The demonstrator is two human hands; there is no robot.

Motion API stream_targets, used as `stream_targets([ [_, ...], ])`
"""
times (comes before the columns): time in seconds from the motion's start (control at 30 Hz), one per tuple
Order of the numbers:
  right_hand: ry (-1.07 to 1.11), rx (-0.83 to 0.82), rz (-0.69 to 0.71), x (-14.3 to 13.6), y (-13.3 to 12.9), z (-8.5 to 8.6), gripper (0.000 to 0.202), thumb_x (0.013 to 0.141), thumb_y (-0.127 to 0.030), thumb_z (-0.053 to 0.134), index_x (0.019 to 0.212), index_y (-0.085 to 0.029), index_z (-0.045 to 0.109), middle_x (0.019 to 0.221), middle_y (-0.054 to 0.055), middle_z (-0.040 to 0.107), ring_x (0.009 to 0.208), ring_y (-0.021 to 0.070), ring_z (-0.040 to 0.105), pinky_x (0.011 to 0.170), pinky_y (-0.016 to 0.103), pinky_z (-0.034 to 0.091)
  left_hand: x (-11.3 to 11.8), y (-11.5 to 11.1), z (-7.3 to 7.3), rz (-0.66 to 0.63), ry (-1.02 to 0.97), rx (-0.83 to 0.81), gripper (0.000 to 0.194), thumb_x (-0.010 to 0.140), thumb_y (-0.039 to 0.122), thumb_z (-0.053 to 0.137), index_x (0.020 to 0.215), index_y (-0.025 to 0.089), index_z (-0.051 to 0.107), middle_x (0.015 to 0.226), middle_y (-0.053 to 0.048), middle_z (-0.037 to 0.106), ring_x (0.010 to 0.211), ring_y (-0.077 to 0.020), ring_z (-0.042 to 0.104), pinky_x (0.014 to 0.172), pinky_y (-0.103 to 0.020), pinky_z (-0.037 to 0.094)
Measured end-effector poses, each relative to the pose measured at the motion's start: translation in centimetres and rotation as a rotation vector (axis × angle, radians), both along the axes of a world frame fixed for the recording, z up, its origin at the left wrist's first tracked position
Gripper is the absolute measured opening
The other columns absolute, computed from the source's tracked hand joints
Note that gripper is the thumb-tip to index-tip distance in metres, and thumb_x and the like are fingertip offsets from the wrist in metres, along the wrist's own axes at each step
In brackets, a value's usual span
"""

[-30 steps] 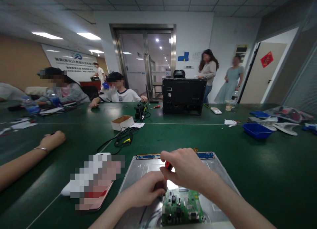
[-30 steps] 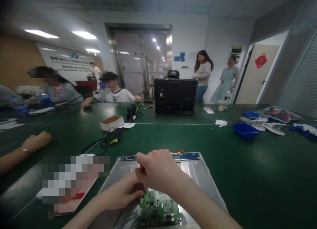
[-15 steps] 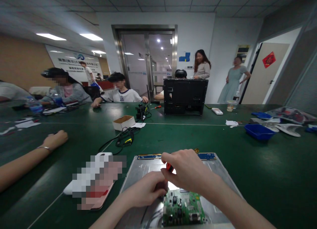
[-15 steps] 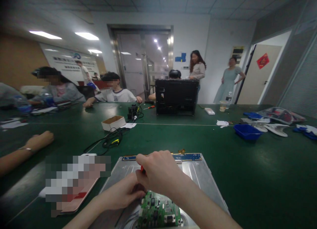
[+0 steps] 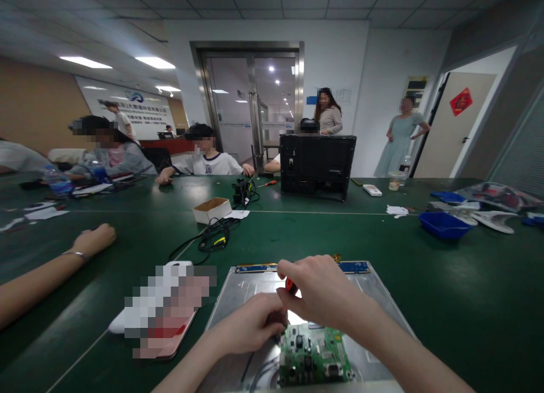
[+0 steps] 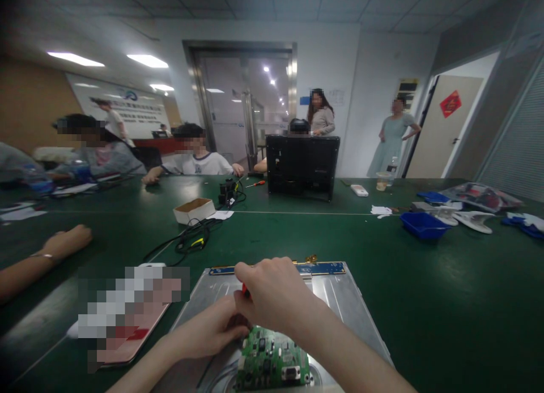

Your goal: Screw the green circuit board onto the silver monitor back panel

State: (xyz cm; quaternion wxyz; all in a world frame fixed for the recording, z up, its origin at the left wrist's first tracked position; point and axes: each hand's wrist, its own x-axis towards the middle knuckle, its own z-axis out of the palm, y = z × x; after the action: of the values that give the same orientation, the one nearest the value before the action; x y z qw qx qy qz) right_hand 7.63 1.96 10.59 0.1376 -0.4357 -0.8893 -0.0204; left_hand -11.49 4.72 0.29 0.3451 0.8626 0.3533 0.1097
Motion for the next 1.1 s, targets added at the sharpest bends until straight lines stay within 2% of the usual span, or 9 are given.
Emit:
stream_targets([
  [0.2, -0.006, -0.015, 0.006, -0.02, -0.03, 0.05, 0.012, 0.087, -0.03, 0.056, 0.096, -0.023, 0.057, 0.082, 0.001, 0.073, 0.068, 0.0185, 0.066, 0.053, 0.028, 0.023, 0.14, -0.03, 0.03, 0.0, -0.037, -0.021, 0.017, 0.077, 0.009, 0.055, 0.091, 0.018, 0.055, 0.083, -0.001, 0.06, 0.072, -0.0164, 0.056, 0.063, -0.024, 0.044],
  [0.4, 0.049, -0.034, 0.065, 0.1, -0.05, -0.03, 0.02, 0.084, -0.024, 0.054, 0.104, -0.021, 0.055, 0.09, 0.003, 0.071, 0.073, 0.0191, 0.065, 0.054, 0.029, 0.026, 0.41, -0.24, 0.66, -0.009, -0.054, -0.006, 0.011, 0.076, 0.009, 0.055, 0.082, 0.018, 0.054, 0.075, 0.002, 0.057, 0.067, -0.0149, 0.052, 0.059, -0.023, 0.04],
  [0.57, 0.09, -0.04, 0.113, 0.16, -0.16, -0.04, 0.028, 0.08, -0.021, 0.054, 0.108, -0.02, 0.053, 0.095, 0.004, 0.07, 0.075, 0.0189, 0.065, 0.054, 0.029, 0.028, 0.47, -0.44, 0.81, 0.0, -0.081, -0.002, 0.007, 0.078, 0.012, 0.055, 0.082, 0.018, 0.054, 0.078, 0.0, 0.059, 0.068, -0.0159, 0.053, 0.06, -0.024, 0.041],
  [0.7, 0.061, 0.01, 0.079, -0.05, -0.15, -0.1, 0.015, 0.085, -0.03, 0.058, 0.095, -0.021, 0.053, 0.083, 0.002, 0.07, 0.067, 0.0176, 0.063, 0.051, 0.029, 0.02, 0.33, -0.32, 0.34, 0.004, -0.064, 0.008, 0.007, 0.079, 0.012, 0.054, 0.083, 0.018, 0.055, 0.08, -0.001, 0.061, 0.07, -0.0168, 0.054, 0.063, -0.025, 0.042],
  [0.8, 0.031, 0.038, 0.039, -0.18, -0.07, -0.29, 0.017, 0.089, -0.038, 0.059, 0.09, -0.022, 0.053, 0.076, 0.0, 0.07, 0.063, 0.0165, 0.062, 0.05, 0.029, 0.015, 0.24, -0.15, 0.09, -0.001, -0.038, -0.002, 0.012, 0.078, 0.011, 0.053, 0.087, 0.018, 0.057, 0.082, -0.001, 0.061, 0.072, -0.017, 0.055, 0.064, -0.025, 0.043],
  [0.97, 0.049, 0.049, 0.058, -0.16, -0.06, -0.41, 0.01, 0.086, -0.027, 0.057, 0.094, -0.021, 0.053, 0.08, -0.001, 0.071, 0.063, 0.0147, 0.061, 0.05, 0.029, 0.016, 0.34, -0.15, 0.39, 0.002, -0.034, 0.008, 0.009, 0.077, 0.011, 0.054, 0.083, 0.018, 0.053, 0.076, 0.001, 0.056, 0.069, -0.016, 0.052, 0.06, -0.024, 0.04],
  [1.1, 0.037, 0.05, 0.05, -0.11, -0.1, -0.3, 0.01, 0.086, -0.026, 0.055, 0.094, -0.021, 0.053, 0.081, 0.0, 0.071, 0.063, 0.015, 0.061, 0.05, 0.029, 0.016, 0.37, -0.24, 0.62, -0.004, -0.051, 0.014, 0.01, 0.078, 0.011, 0.053, 0.085, 0.018, 0.054, 0.078, 0.001, 0.056, 0.069, -0.0154, 0.051, 0.06, -0.023, 0.04],
])
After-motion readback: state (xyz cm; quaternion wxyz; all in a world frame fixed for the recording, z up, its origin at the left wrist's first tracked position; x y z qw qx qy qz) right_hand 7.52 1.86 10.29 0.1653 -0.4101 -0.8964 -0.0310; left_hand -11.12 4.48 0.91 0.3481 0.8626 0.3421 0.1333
